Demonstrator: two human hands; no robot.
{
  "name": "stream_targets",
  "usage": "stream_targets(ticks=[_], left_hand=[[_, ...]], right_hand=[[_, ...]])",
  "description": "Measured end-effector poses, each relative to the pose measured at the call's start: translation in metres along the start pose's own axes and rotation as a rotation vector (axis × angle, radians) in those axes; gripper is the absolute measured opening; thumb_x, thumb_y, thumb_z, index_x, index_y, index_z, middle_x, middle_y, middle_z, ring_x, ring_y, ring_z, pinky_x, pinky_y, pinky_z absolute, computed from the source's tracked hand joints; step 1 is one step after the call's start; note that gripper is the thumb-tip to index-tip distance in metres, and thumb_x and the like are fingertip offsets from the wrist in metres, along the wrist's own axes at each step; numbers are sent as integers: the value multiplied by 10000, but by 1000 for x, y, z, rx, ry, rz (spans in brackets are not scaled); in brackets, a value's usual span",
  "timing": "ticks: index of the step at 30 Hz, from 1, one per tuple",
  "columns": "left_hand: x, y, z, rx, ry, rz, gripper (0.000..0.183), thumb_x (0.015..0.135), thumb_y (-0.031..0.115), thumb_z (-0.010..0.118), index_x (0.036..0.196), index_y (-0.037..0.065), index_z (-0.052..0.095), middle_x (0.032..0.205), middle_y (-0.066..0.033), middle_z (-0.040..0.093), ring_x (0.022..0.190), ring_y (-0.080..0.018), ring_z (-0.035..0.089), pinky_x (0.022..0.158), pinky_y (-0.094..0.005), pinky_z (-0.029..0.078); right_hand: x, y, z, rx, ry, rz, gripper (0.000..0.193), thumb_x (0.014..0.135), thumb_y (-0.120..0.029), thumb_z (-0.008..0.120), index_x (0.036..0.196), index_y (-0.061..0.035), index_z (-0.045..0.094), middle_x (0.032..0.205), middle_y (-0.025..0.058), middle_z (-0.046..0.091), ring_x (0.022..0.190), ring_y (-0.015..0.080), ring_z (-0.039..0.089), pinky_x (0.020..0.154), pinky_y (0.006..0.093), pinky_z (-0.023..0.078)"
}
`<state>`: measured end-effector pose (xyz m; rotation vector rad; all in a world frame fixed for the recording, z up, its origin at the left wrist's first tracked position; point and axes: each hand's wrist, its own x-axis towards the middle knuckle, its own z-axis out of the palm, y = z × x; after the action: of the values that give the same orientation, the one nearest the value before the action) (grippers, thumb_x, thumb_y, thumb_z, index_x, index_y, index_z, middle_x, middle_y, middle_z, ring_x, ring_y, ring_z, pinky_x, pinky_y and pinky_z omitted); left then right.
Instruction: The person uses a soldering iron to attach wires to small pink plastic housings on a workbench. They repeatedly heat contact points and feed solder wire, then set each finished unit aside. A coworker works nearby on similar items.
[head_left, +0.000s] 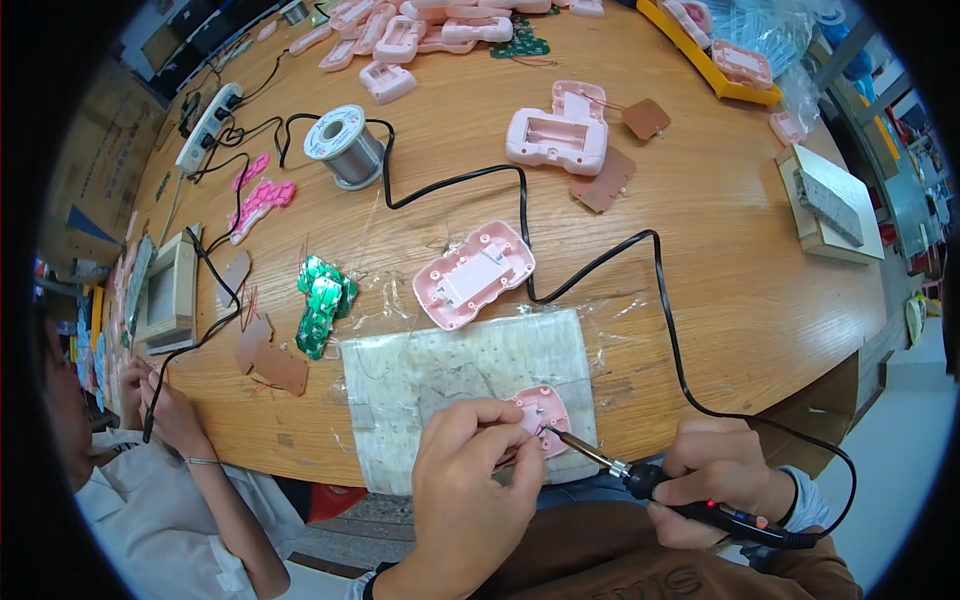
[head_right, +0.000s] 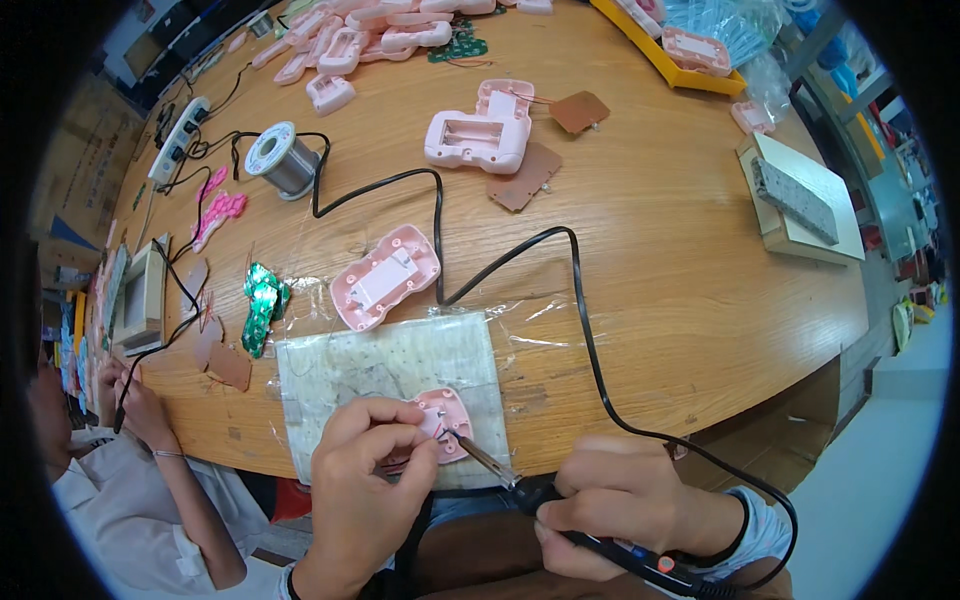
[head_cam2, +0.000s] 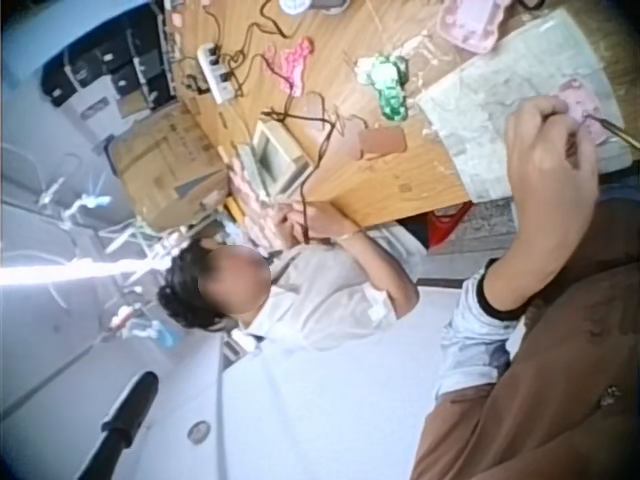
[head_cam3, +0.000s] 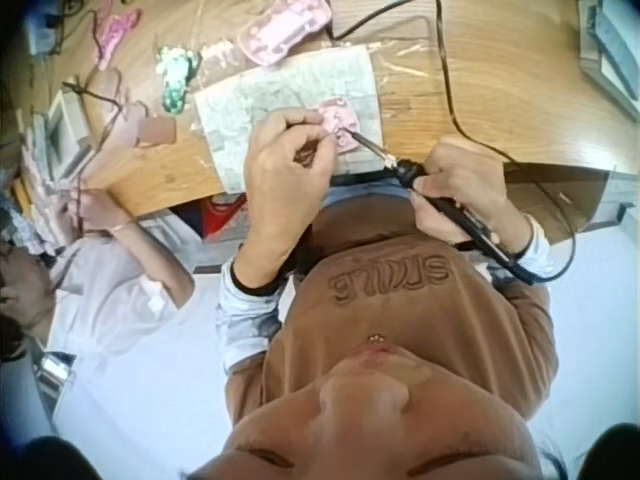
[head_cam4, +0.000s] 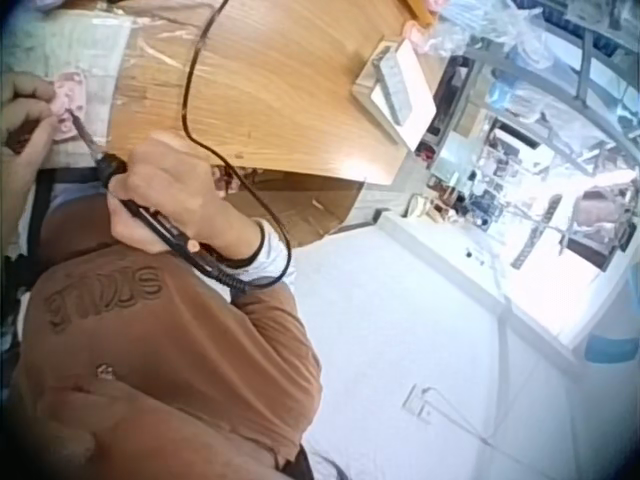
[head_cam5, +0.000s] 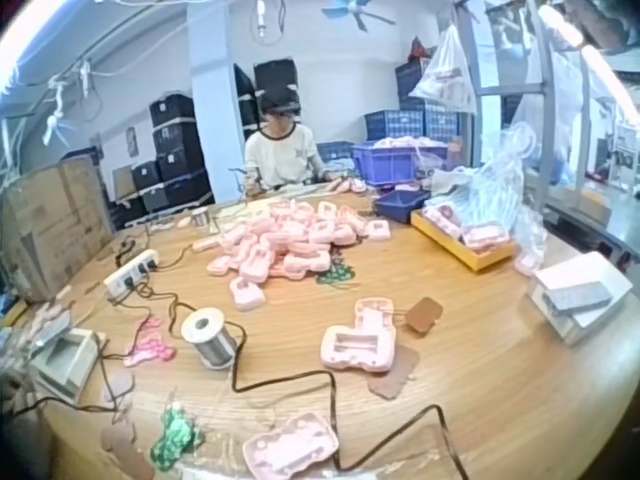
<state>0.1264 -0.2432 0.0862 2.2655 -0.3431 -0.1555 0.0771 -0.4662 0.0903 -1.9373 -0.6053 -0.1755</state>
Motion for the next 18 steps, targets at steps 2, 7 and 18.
stream_targets(ticks=[2,7,18], left_hand=[[2,0,-1,0,-20,-1,55,734,-16,707,781,-38,690,940,-111,642,853,-229,639,696,-305,541],[4,1,-4,20,-44,12,57,729,-14,706,776,-42,690,922,-111,638,832,-230,634,682,-307,533],[14,8,-9,55,-104,9,54,722,-14,704,763,-42,683,860,-116,643,796,-262,635,683,-337,523]], right_hand=[[3,-1,-4,10,31,6,211,668,-21,755,805,-58,599,621,41,489,471,190,482,412,300,345],[5,-2,-8,28,66,19,209,666,-20,752,806,-50,599,612,45,483,465,183,475,407,300,344],[8,1,-7,30,61,20,188,677,-26,742,791,-52,595,607,38,496,462,180,474,401,299,331]])
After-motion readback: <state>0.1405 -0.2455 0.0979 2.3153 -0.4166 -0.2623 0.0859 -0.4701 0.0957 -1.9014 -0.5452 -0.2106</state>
